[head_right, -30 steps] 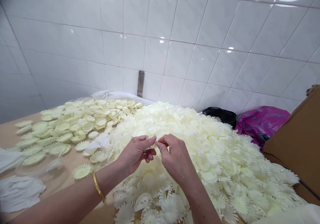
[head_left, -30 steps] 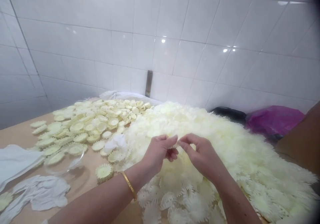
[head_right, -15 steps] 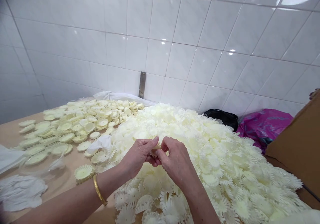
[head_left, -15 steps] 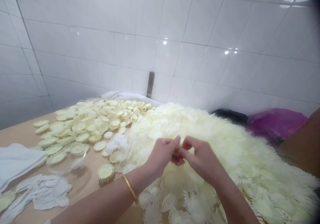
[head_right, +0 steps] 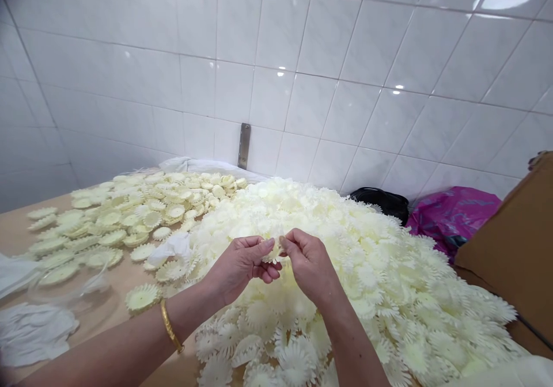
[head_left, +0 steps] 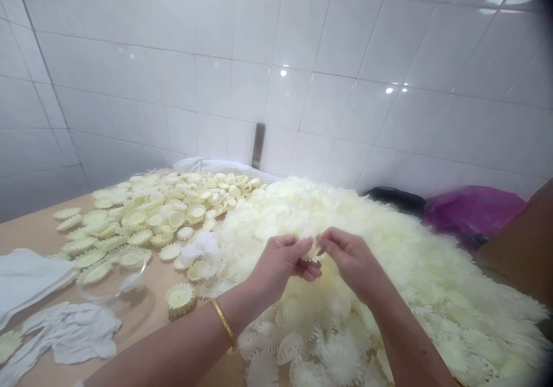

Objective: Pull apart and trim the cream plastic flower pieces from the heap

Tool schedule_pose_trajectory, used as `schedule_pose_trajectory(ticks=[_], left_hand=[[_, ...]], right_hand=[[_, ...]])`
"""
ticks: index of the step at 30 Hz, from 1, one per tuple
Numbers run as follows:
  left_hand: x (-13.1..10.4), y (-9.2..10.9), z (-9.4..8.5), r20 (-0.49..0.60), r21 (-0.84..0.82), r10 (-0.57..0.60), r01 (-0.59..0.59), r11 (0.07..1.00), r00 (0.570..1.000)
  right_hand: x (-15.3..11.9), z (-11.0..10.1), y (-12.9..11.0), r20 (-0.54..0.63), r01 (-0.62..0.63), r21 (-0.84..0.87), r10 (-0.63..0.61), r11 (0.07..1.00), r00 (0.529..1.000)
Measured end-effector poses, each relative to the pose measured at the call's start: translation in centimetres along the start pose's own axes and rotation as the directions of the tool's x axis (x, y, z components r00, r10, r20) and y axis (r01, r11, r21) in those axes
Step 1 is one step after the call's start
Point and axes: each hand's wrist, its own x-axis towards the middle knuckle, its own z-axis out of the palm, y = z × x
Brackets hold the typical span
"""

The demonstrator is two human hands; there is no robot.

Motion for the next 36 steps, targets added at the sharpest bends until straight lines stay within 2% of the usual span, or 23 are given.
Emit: schedule_pose_trajectory(ticks=[2,4,5,6,8,10,12,14,20,24,27,29,32,34,36], left_hand=[[0.0,0.1,0.0,-0.044,-0.008,-0.005,0.005,1.000,0.999],[0.0,0.1,-0.1,-0.102,-0.020,-0.010,0.008,1.000,0.995],[0.1,0.2,-0.2,-0.125,-0.028,-0.014,0.010,1.000,0.992],[0.1,0.2,-0.2,-0.141,-0.035,-0.019,0.014,0.999,0.990],[0.2,0.2,-0.2,-0.143,-0.044,-0.031,0.025,0.999,0.989],[0.3,0.2,-0.2,-0.128,-0.047,-0.047,0.041,0.998,0.991],[0.2,0.2,-0.1,-0.114,-0.041,-0.067,0.063,0.997,0.991],[0.1,0.2,0.0,-0.098,-0.022,-0.084,0.082,0.996,0.992],[-0.2,0.0,0.1,-0.001,0.033,-0.037,0.037,0.999,0.999],[-0.2,-0.2,0.0,-0.050,0.074,0.014,-0.010,0.997,0.999],[-0.4,-0.2,0.1,-0.071,0.104,0.046,-0.038,0.994,0.996],[-0.4,-0.1,0.2,-0.073,0.115,0.047,-0.038,0.993,0.996],[-0.5,0.2,0.5,-0.088,0.073,-0.024,0.030,0.997,0.996],[-0.6,0.4,0.6,-0.111,0.015,-0.082,0.084,0.996,0.991],[-0.6,0.5,0.7,-0.122,-0.021,-0.108,0.106,0.994,0.987]], right_hand=[[0.2,-0.3,0.7,-0.201,-0.047,-0.075,0.031,0.996,0.979],[0.5,-1.1,1.6,-0.443,-0.148,-0.131,0.075,0.980,0.893],[0.6,-1.5,2.0,-0.510,-0.194,-0.120,0.107,0.974,0.853],[0.7,-1.9,2.3,-0.519,-0.218,-0.086,0.143,0.972,0.843],[0.7,-2.5,2.5,-0.395,-0.203,0.025,0.196,0.979,0.898],[0.6,-2.5,2.1,-0.190,-0.168,0.158,0.197,0.973,0.962],[0.4,-2.2,1.4,-0.017,-0.151,0.265,0.162,0.952,0.987],[0.2,-1.9,0.7,0.088,-0.150,0.304,0.129,0.941,0.988],[-0.1,-1.7,-0.3,0.277,-0.132,0.248,0.060,0.960,0.959],[-0.2,-1.6,-0.5,0.300,-0.087,0.257,0.006,0.963,0.954],[-0.3,-1.2,-0.6,0.300,-0.081,0.227,0.009,0.971,0.954],[-0.4,-1.0,-0.5,0.221,-0.059,0.144,0.026,0.988,0.975],[-0.3,-0.9,0.0,-0.057,-0.025,-0.068,0.021,0.997,0.998],[-0.1,-1.0,0.4,-0.243,-0.045,-0.254,-0.018,0.966,0.970],[0.0,-1.0,0.8,-0.341,-0.072,-0.392,-0.072,0.917,0.937]])
